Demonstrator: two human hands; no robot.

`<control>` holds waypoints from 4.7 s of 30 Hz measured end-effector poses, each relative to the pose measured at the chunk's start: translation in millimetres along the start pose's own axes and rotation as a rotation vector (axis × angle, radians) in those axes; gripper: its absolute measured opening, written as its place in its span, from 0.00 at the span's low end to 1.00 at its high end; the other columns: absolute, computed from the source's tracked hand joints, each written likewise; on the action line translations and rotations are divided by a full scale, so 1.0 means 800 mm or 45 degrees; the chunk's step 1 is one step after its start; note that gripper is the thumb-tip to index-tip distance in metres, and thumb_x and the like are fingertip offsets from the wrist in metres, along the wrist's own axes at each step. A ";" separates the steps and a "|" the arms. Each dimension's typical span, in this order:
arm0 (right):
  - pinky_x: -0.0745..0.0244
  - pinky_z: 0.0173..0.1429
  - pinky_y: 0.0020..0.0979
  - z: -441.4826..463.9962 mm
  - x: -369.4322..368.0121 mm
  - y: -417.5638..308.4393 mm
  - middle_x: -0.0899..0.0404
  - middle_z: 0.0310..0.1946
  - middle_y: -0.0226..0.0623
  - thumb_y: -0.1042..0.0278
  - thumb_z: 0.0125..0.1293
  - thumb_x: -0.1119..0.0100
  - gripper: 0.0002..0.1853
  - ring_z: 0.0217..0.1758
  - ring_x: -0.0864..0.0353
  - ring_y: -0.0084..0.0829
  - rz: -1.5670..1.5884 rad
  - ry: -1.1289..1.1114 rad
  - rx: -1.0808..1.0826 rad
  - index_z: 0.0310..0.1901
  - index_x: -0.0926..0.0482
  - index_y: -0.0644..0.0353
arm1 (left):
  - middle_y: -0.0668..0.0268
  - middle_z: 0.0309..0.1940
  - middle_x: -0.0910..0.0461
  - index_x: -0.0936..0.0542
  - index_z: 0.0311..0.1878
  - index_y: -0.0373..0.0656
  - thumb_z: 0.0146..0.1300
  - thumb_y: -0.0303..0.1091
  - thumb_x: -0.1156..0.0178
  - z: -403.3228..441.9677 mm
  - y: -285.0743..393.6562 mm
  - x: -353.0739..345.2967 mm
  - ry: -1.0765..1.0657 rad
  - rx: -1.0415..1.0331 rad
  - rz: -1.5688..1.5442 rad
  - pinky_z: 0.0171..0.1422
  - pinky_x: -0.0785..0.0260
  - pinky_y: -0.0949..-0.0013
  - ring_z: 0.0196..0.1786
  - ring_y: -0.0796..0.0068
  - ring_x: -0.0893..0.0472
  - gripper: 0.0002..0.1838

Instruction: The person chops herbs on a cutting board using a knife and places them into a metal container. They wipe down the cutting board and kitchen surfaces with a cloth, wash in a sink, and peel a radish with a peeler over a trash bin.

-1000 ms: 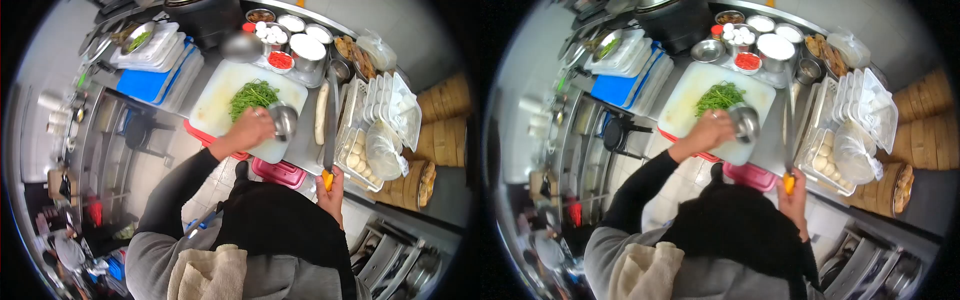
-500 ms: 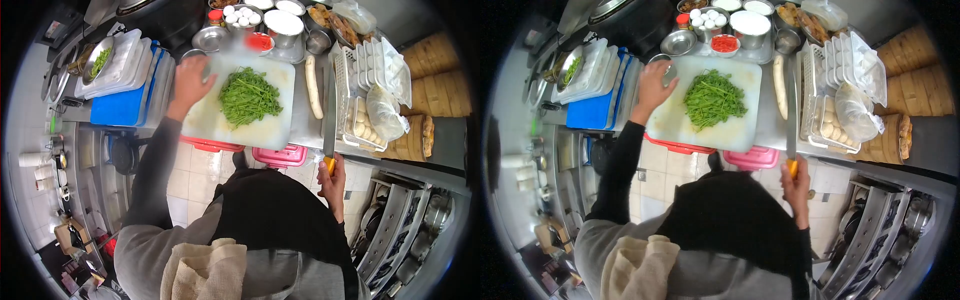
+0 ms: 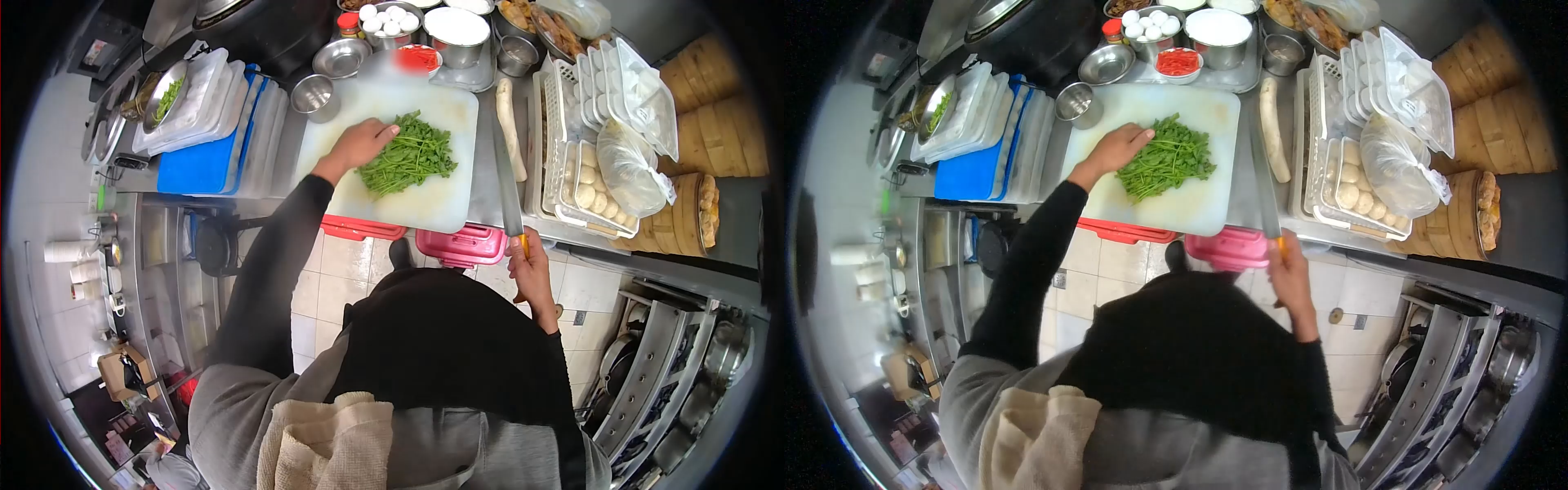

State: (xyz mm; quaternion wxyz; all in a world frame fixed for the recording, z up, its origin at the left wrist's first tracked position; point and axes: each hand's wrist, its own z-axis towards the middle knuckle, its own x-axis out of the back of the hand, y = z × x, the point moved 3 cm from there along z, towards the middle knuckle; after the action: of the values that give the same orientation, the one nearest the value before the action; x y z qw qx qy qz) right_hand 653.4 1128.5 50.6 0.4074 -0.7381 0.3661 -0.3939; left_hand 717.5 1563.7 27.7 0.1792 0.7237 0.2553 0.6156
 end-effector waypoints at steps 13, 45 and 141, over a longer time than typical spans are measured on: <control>0.29 0.42 0.61 0.054 -0.058 -0.112 0.20 0.29 0.63 0.63 0.77 0.51 0.11 0.36 0.20 0.67 -0.759 -0.068 0.297 0.52 0.34 0.60 | 0.50 0.73 0.34 0.40 0.78 0.37 0.30 0.75 0.24 -0.056 0.067 0.010 -0.040 0.131 0.447 0.85 0.62 0.46 0.78 0.54 0.37 0.75; 0.24 0.42 0.59 0.131 -0.129 -0.064 0.19 0.27 0.61 0.64 0.75 0.52 0.13 0.34 0.19 0.64 -0.964 -0.006 0.383 0.50 0.34 0.66 | 0.48 0.72 0.35 0.43 0.78 0.33 0.41 0.76 0.29 -0.039 0.056 -0.049 0.113 -0.102 0.455 0.82 0.55 0.45 0.76 0.48 0.37 0.71; 0.27 0.48 0.57 0.045 -0.056 -0.096 0.19 0.37 0.66 0.59 0.78 0.51 0.16 0.44 0.20 0.67 -0.743 -0.082 0.140 0.58 0.31 0.61 | 0.52 0.38 0.15 0.18 0.29 0.37 0.60 0.45 0.29 -0.435 -0.191 0.001 0.136 0.726 0.486 0.46 0.24 0.53 0.44 0.47 0.16 0.18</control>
State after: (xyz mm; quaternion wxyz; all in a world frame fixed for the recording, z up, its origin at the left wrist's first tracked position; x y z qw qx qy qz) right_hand 683.2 1209.4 93.3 0.3278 -0.8011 0.1035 -0.4900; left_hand 352.8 1668.2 3.0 -0.1621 0.7460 0.2862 0.5790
